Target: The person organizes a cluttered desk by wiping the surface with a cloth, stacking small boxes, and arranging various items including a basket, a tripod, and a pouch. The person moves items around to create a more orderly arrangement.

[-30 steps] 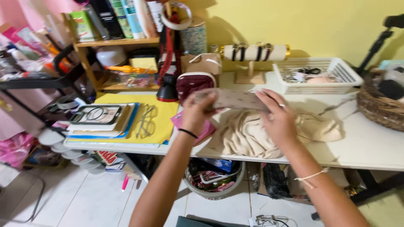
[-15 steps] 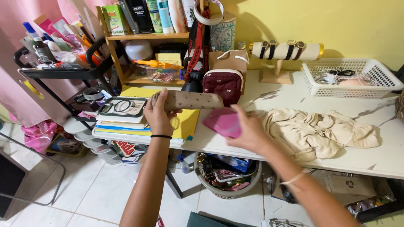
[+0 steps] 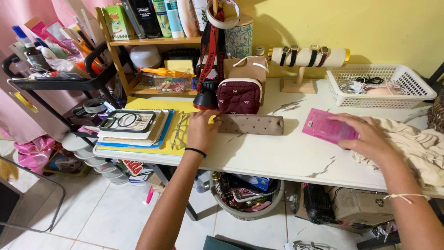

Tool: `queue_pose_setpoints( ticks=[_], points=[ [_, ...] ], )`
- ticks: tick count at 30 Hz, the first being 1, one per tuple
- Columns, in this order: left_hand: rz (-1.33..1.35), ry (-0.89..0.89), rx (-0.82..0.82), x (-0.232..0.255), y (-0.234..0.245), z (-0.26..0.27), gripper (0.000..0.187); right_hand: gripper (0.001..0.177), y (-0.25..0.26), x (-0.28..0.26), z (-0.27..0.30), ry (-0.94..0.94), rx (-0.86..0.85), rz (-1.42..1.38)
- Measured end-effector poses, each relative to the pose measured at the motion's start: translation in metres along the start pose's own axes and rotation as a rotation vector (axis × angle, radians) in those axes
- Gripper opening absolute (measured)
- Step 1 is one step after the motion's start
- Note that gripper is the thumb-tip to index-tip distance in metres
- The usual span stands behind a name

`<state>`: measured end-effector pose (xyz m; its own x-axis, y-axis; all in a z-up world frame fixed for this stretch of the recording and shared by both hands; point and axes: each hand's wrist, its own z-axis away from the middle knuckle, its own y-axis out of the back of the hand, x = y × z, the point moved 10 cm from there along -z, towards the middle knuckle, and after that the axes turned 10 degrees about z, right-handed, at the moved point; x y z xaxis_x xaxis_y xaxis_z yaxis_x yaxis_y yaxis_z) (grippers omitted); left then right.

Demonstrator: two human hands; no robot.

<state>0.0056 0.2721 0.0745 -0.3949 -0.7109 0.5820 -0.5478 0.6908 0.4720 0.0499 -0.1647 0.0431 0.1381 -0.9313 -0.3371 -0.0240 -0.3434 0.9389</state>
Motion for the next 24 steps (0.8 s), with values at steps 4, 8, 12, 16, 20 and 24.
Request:
queue_pose_setpoints(
  ticks=[4,8,12,16,20,24],
  points=[
    [-0.028,-0.130,-0.026,0.021,-0.006,0.002,0.041,0.092,-0.015,0.000,-0.007,-0.046,-0.067,-0.048],
    [-0.070,-0.002,0.016,0.013,-0.003,-0.008,0.028,0.092,-0.021,-0.022,-0.023,0.064,-0.043,0.115],
    [-0.083,0.032,0.085,0.013,-0.003,-0.010,0.030,0.086,-0.028,-0.047,-0.036,0.207,0.115,0.368],
    [0.011,0.010,0.125,0.018,0.007,-0.002,0.032,0.075,-0.021,-0.062,-0.034,0.267,0.342,0.442],
    [-0.143,-0.107,0.200,0.015,0.025,0.010,0.033,0.059,-0.008,-0.071,-0.016,0.378,0.524,0.377],
    [-0.322,-0.182,0.029,-0.011,0.009,0.026,0.063,0.044,0.006,-0.086,0.008,0.476,0.683,0.314]
  ],
)
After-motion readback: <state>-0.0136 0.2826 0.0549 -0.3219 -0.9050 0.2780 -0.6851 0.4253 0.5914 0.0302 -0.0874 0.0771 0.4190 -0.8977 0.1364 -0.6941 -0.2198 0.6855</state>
